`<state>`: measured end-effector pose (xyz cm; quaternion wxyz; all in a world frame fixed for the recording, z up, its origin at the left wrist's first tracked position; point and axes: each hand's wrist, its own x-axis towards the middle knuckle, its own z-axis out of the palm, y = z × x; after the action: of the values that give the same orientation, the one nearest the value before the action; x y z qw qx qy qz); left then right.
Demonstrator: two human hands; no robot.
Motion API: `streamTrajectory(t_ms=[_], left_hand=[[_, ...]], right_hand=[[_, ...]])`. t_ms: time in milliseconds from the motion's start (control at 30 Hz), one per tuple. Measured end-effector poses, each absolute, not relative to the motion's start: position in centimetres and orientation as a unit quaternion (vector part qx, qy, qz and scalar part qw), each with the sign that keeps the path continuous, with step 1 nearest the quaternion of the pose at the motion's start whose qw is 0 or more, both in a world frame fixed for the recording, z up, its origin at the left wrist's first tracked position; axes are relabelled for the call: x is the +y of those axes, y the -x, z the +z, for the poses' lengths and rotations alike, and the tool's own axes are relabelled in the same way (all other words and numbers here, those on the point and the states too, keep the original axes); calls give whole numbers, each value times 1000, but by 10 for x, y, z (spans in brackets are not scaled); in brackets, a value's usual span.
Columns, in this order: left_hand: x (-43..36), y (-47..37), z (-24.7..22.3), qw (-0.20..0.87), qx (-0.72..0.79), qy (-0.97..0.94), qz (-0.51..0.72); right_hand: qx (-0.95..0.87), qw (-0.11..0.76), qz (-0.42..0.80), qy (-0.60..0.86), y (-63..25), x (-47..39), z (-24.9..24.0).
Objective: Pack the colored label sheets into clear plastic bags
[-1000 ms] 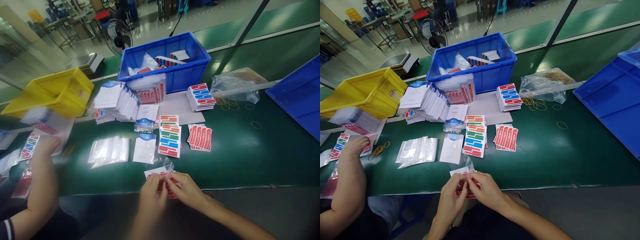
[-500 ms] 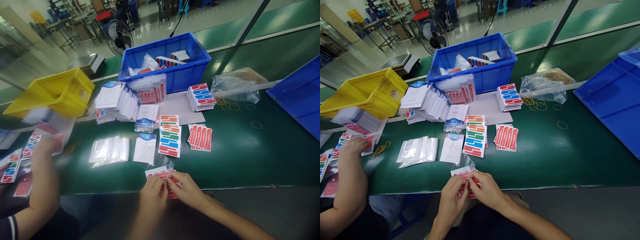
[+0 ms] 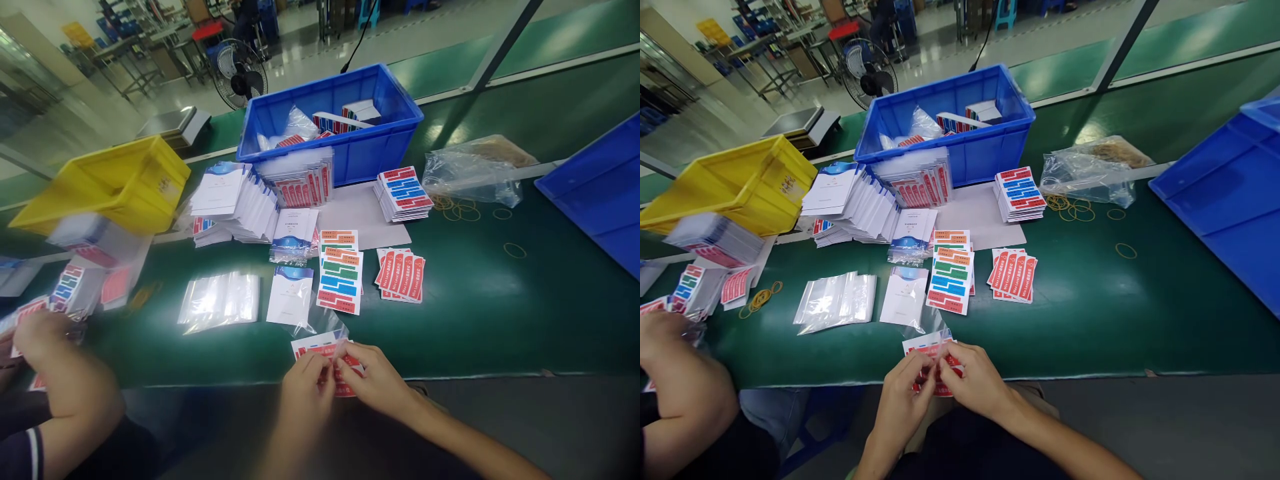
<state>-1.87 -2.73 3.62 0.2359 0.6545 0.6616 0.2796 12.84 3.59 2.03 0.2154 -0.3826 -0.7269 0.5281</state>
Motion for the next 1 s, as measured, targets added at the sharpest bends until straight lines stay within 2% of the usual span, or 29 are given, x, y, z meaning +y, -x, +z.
streamTrajectory(t_ms=[167, 700, 900, 1000], left_hand=[[-28, 14, 36, 189, 653, -672, 293], [-25, 14, 45, 150, 674, -653, 312], [-24, 25, 54, 79, 713, -621, 314], [-25, 28, 57, 94, 706, -633, 304]], right_hand=[[-739, 205, 516, 381, -128, 35, 21], [-749, 196, 501, 385, -120, 34, 19], [-756, 203, 504, 364, -118, 34, 24], [-754, 206, 505, 365, -121, 35, 26]])
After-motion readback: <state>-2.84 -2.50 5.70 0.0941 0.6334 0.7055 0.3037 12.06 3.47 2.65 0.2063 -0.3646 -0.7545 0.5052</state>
